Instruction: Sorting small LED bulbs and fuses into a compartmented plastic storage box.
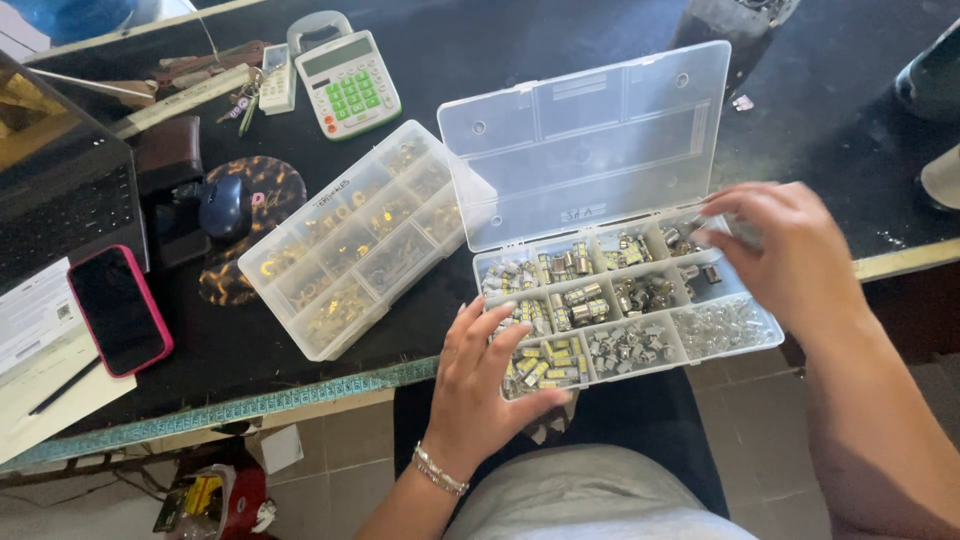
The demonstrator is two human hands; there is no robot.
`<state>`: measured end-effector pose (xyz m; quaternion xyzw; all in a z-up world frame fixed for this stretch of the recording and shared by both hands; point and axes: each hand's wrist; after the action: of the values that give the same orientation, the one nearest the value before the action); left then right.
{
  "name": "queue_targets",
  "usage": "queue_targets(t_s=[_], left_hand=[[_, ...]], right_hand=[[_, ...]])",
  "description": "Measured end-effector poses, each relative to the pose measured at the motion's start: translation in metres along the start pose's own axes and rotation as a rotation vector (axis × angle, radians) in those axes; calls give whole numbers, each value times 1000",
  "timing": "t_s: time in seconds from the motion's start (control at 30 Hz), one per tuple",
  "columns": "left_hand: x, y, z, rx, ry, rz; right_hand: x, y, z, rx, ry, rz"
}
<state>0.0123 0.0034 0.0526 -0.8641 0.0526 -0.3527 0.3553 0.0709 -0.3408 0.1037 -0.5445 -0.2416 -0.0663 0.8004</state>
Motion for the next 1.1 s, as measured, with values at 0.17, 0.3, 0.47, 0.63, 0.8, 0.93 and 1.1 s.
queue_targets(t_s=[0.17,0.3,0.47,0.63,0.8,0.93,1.1], left_hand=[[56,-4,-26,-34,148,192],[91,16,-29,-13,303,343],[108,64,-5,45,396,581],[108,75,3,85,442,656],[110,65,4,-158,447,527],[113,58,-2,-211,405,548],[115,53,-7,-184,295,605]], right_hand=[[-4,8,26,201,-117,196],[-6,-3,9,167,-1,136],[-10,-8,-37,91,104,156],[-14,19,-52,-14,-116,283],[-4,15,-41,-94,-141,172],[0,16,-44,-72,-119,139],[15,17,-34,12,-194,189]])
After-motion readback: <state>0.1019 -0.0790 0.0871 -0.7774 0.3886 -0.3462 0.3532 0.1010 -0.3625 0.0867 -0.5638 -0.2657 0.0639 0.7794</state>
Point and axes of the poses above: each hand's wrist, its own x-axis towards the middle knuckle, its own y-axis out of the palm, z = x × y, and after that the axes turned 1 degree about y, right-handed
